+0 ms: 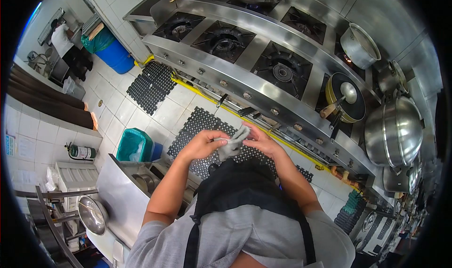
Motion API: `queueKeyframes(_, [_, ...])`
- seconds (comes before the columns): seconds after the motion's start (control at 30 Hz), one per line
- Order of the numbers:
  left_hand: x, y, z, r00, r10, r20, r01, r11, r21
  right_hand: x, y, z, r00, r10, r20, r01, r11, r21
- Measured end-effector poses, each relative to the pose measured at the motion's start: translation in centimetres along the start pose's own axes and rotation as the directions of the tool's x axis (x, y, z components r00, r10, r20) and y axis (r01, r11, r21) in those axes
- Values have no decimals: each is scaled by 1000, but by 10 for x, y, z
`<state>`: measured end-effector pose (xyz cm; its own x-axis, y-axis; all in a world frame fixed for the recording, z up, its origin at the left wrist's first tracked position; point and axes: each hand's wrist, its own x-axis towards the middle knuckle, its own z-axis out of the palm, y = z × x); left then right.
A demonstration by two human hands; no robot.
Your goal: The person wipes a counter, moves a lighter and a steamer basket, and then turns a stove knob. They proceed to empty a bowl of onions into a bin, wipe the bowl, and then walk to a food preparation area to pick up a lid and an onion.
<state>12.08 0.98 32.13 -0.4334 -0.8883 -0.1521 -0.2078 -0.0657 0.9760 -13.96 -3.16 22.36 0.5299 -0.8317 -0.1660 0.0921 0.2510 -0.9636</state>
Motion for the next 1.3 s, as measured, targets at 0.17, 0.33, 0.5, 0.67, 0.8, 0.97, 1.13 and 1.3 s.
queueKeyframes(0.17, [-2, -8, -12, 991, -34, -126, 42, 998, 57, 7, -28, -3, 993, 105, 58, -97, 988, -121])
queueKeyframes(0.33, [-4, -24, -19, 963, -16, -268, 34, 998, 62, 4, -51, 6, 1000, -9, 19, 11, 993, -121])
queueKeyframes(0.5, [-10, -14, -15, 956, -69, -286, 71, 997, -5, 2, -68, 11, 1000, -9, -7, 8, 996, -88])
queueKeyframes(0.67, [-9, -18, -12, 971, -47, -235, 4, 984, -180, 10, -59, 6, 996, -9, -92, 37, 951, 306])
queueKeyframes(0.8, [-8, -101, 12, 959, -281, -38, 102, 468, -878, 24, 14, -1, 885, 443, -139, -382, 865, 327])
queueKeyframes(0.97, [-18, -154, 41, 844, -526, 104, 474, 641, -604, -9, 39, 5, 779, 618, 104, -626, 760, 173])
queueKeyframes(1.13, [-11, -118, 32, 894, -420, -154, 254, 760, -598, -14, 37, -4, 912, 391, 127, -411, 868, 278])
queueKeyframes(1.3, [4, -93, 0, 946, -229, -231, 119, 904, -410, 0, -11, -25, 993, 34, 117, -64, 962, 265])
